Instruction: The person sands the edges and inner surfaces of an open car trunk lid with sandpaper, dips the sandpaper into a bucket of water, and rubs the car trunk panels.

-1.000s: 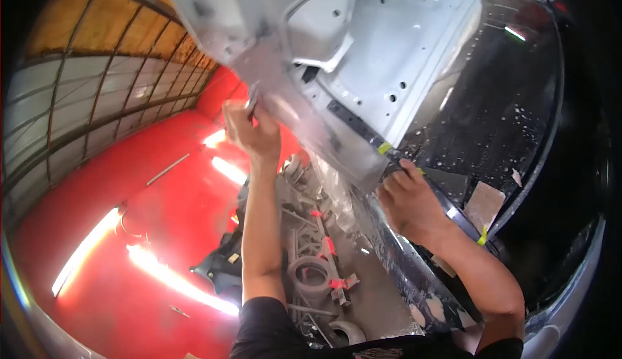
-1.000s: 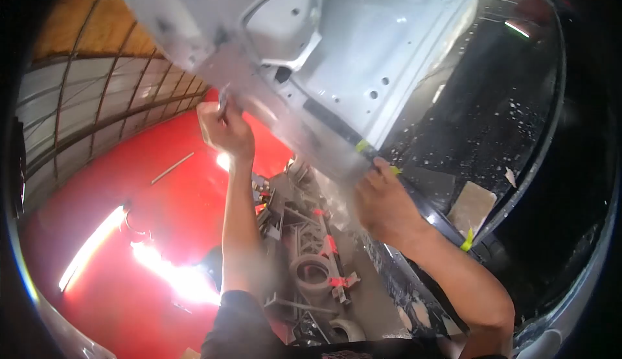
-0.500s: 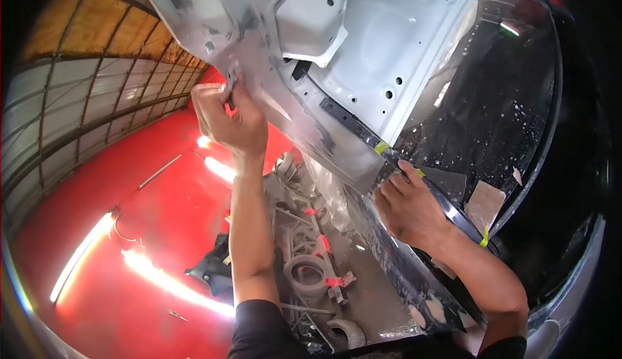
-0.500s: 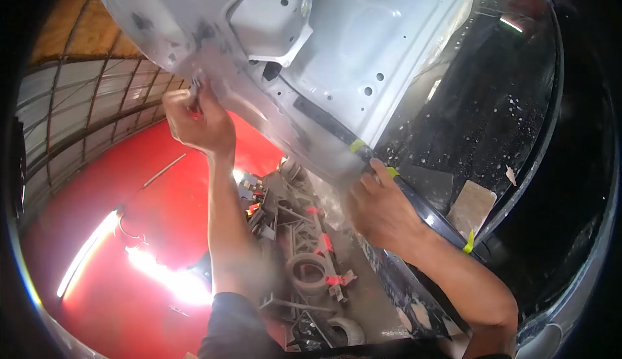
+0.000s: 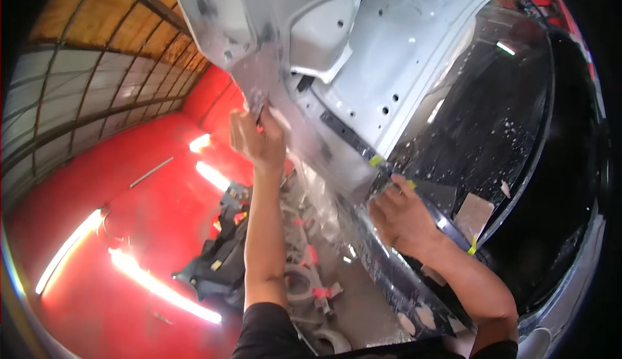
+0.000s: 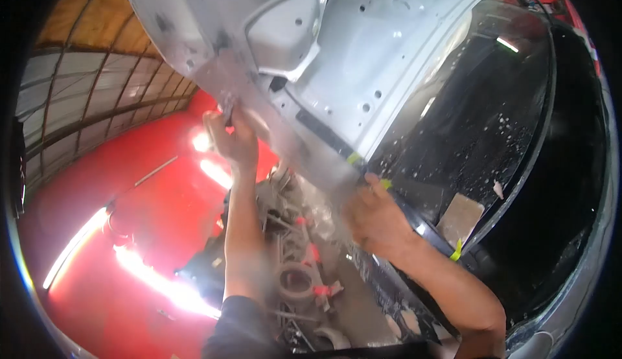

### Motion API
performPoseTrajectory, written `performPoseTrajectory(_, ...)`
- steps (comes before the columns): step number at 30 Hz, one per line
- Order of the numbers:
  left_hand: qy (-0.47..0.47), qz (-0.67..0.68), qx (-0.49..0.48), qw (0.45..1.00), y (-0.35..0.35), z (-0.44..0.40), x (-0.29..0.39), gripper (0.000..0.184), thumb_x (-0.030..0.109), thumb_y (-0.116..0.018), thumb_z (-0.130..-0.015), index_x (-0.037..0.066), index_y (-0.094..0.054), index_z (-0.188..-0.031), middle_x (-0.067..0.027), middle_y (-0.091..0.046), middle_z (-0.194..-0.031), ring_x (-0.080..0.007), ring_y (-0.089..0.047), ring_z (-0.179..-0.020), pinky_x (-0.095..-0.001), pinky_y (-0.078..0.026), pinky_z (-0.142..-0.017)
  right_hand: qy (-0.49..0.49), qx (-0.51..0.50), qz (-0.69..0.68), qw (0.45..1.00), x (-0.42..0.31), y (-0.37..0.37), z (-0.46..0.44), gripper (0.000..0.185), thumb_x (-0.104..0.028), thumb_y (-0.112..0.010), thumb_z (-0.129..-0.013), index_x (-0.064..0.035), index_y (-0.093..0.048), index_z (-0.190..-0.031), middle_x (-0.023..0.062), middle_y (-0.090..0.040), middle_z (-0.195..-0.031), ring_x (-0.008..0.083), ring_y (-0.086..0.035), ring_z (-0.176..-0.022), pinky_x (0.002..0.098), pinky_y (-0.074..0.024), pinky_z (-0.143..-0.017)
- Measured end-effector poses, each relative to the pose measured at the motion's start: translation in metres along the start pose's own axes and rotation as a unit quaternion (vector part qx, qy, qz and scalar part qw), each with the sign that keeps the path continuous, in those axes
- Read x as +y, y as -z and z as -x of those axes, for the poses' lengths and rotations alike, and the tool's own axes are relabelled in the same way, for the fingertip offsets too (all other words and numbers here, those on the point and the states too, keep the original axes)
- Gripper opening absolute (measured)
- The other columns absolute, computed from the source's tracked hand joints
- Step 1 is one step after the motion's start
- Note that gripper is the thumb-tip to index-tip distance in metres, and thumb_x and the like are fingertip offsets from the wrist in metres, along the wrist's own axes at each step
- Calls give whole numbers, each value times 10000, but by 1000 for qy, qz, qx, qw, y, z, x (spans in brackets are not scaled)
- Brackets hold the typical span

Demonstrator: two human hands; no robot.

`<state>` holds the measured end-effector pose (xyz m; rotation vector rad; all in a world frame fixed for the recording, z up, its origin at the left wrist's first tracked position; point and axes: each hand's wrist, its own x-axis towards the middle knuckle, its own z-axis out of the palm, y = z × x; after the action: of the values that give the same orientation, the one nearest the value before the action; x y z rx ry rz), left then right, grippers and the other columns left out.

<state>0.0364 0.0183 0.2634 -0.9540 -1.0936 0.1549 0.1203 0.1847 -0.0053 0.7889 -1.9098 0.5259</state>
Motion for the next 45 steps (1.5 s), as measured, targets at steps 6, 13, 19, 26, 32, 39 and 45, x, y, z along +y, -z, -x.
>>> performPoseTrajectory(6,17,-12,39,999,-10,-41,13,273,-72,-808,-783,12,-553,-735,-122,-541,-662,-313,-512,-554,-420,-389,-498,3,-21,35,999,-5,5,-7,290,-163,-660,-806,-34,-728,-1056,85,-672,-985,258,-635,-1028,550,-384,-1153)
performPoseTrajectory(13,24,-3,51,998,-9,-56,14,261,-72,-812,-790,4,-564,-759,-106,-476,-644,-271,-484,-552,-394,-359,-480,13,2,53,998,-2,8,-5,284,-160,-656,-805,-30,-727,-1047,71,-663,-937,241,-644,-971,541,-412,-1135)
performPoseTrajectory(19,67,32,97,993,-6,-33,8,265,-81,-801,-784,16,-555,-768,-85,-473,-678,-245,-442,-563,-378,-342,-485,10,23,27,999,-3,-1,-2,293,-159,-651,-809,-24,-723,-1059,69,-657,-918,240,-647,-964,541,-414,-1137)
performPoseTrajectory(26,53,32,70,996,-4,-60,16,377,-9,-814,-861,43,-459,-744,-36,-440,-682,-157,-402,-585,-317,-329,-528,8,14,42,999,-2,3,-5,269,-149,-654,-820,-24,-722,-1049,73,-651,-891,248,-646,-945,548,-418,-1138)
performPoseTrajectory(32,56,52,57,995,9,-53,10,351,-20,-801,-859,36,-474,-746,-33,-447,-683,-166,-431,-587,-329,-357,-541,16,41,42,998,-4,3,-3,237,-140,-677,-822,-30,-719,-1028,63,-637,-870,240,-642,-931,536,-425,-1134)
performPoseTrajectory(39,51,40,17,998,9,-18,-7,311,-20,-781,-864,31,-502,-738,-47,-478,-683,-167,-431,-571,-321,-330,-503,8,30,24,999,-4,2,1,270,-144,-661,-822,-20,-716,-1055,71,-651,-899,251,-642,-938,540,-416,-1147)
performPoseTrajectory(45,34,9,41,999,-1,-62,11,375,20,-805,-876,43,-469,-713,-43,-471,-676,-164,-411,-567,-319,-325,-500,8,2,38,999,-2,3,0,347,-169,-645,-798,-7,-709,-1098,82,-645,-920,246,-634,-983,545,-389,-1169)
